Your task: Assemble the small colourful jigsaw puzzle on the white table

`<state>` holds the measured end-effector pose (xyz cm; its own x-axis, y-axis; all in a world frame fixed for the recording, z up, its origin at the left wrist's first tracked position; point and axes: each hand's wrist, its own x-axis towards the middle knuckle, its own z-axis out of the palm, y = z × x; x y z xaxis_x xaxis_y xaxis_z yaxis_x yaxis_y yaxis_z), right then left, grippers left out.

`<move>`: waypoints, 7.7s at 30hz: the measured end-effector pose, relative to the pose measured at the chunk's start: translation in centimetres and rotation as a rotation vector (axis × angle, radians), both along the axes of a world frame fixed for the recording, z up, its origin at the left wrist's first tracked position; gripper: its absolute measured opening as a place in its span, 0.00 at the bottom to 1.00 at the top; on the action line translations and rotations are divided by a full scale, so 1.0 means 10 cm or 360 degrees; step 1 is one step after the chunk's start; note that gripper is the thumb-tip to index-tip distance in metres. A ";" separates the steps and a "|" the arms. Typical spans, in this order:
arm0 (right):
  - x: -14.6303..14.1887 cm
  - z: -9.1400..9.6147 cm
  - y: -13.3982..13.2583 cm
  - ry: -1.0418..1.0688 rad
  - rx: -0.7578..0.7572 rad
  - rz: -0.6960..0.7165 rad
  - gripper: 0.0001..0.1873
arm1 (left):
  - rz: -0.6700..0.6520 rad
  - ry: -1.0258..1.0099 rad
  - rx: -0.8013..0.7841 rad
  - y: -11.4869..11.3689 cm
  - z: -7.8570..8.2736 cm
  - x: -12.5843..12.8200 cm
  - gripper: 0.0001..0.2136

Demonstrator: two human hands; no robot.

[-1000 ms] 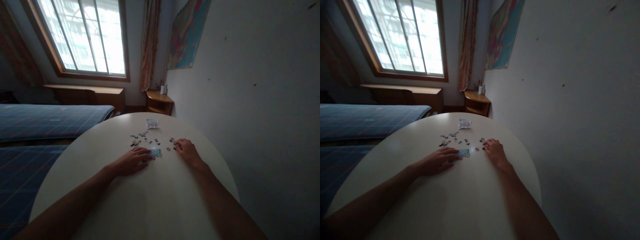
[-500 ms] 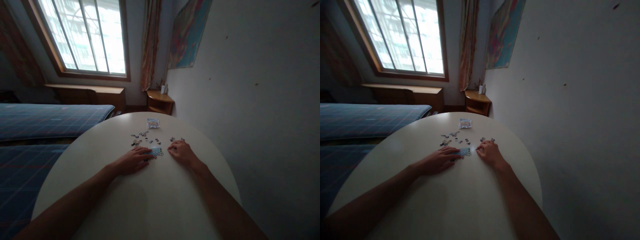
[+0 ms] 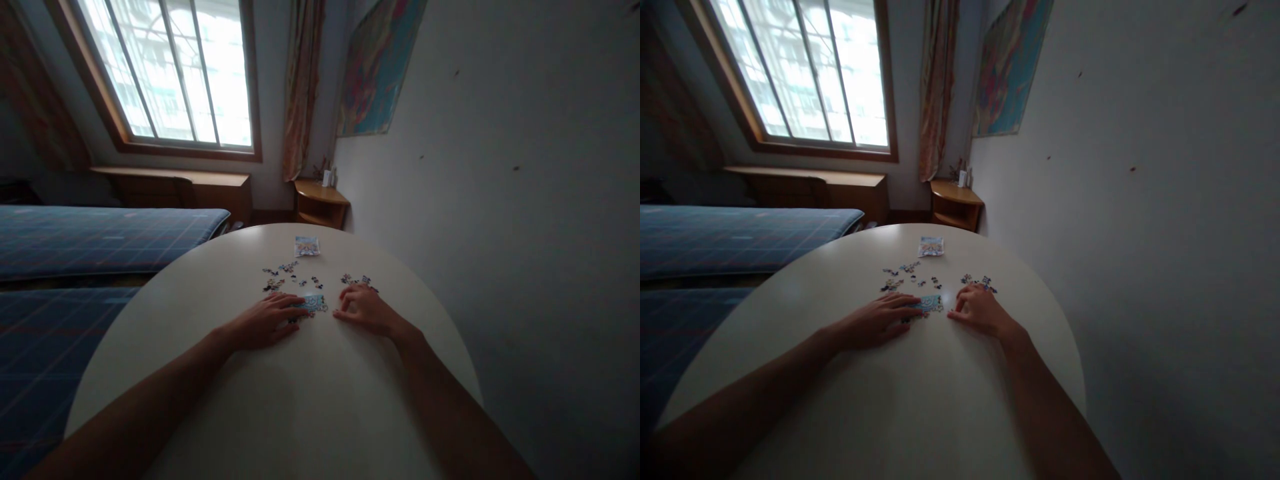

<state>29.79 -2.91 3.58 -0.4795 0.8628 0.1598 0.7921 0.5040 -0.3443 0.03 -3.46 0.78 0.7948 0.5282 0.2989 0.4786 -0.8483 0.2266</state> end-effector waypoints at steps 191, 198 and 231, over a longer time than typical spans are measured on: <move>-0.43 -0.15 -0.09 0.0197 0.0103 0.0148 0.09 | 0.0046 0.0018 -0.0014 -0.01 0.00 0.01 0.20; -0.40 -0.25 -0.01 0.0093 0.0186 -0.0009 0.29 | 0.0042 0.0016 -0.0010 -0.02 0.02 0.01 0.19; -0.50 -0.28 0.11 -0.0090 0.0036 -0.0175 0.41 | 0.0016 -0.0017 0.0007 -0.01 0.03 0.01 0.18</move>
<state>24.80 -1.82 0.75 -0.3912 0.9071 0.1551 0.8608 0.4203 -0.2871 0.13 -3.61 1.08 0.7862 0.5347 0.3097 0.4845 -0.8445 0.2281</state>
